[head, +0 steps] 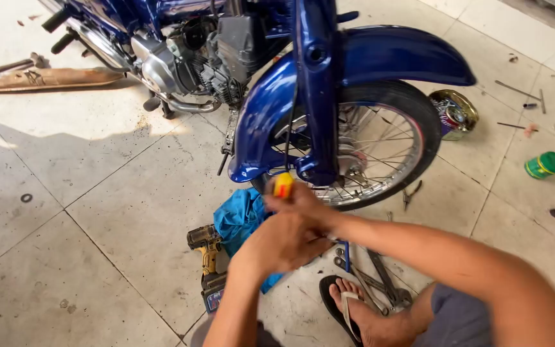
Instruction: Repairing the front wheel hub of a motorcycle using a screwdriver
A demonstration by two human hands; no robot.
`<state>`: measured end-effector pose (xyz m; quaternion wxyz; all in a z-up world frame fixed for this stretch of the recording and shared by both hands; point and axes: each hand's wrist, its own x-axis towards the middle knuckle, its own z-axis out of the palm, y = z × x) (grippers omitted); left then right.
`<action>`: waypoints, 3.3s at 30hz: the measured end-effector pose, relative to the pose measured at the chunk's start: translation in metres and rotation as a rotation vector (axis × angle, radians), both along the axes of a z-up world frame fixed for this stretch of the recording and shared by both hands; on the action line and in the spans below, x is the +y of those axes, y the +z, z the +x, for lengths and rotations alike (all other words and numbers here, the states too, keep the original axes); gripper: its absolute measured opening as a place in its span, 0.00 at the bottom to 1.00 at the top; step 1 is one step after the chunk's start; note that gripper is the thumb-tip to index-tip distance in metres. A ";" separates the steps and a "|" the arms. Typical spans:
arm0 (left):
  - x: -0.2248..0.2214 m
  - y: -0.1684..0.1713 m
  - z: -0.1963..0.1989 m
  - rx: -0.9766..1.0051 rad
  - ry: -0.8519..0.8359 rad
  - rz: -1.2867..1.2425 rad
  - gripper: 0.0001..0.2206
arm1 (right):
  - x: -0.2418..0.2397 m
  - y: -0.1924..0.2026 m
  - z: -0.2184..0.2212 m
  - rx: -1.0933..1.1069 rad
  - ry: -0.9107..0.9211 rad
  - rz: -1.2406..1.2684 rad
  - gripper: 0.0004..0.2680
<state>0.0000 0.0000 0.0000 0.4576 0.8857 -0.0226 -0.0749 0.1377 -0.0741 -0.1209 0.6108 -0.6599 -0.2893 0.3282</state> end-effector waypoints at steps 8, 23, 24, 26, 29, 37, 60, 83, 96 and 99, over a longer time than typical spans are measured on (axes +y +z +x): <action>-0.041 -0.080 0.082 -0.074 0.125 -0.098 0.16 | -0.164 0.083 0.138 -0.940 -0.242 -0.362 0.17; -0.107 -0.243 0.147 0.181 0.596 -0.074 0.13 | -0.258 0.040 0.234 -0.642 -0.994 0.117 0.16; -0.116 -0.251 0.150 0.200 0.610 -0.110 0.12 | -0.256 0.036 0.236 -0.619 -0.993 0.120 0.16; -0.125 -0.267 0.155 0.192 0.633 -0.216 0.13 | -0.254 0.033 0.239 -0.617 -0.985 0.119 0.16; -0.141 -0.277 0.161 0.223 0.694 -0.410 0.14 | -0.253 0.032 0.239 -0.608 -0.988 0.127 0.15; -0.161 -0.304 0.172 0.334 0.757 -0.616 0.15 | -0.252 0.021 0.239 -0.580 -0.960 0.145 0.15; -0.230 -0.324 0.291 0.039 1.172 -1.802 0.26 | -0.303 0.000 0.305 -1.495 -0.559 -0.872 0.15; -0.238 -0.316 0.305 0.019 1.350 -1.932 0.13 | -0.304 -0.007 0.304 -1.475 -0.533 -1.009 0.14; -0.240 -0.328 0.308 0.072 1.374 -1.848 0.13 | -0.318 -0.044 0.306 -1.271 -0.539 -0.999 0.16; -0.243 -0.333 0.310 0.081 1.345 -1.886 0.12 | -0.324 -0.042 0.317 -1.325 -0.513 -1.102 0.17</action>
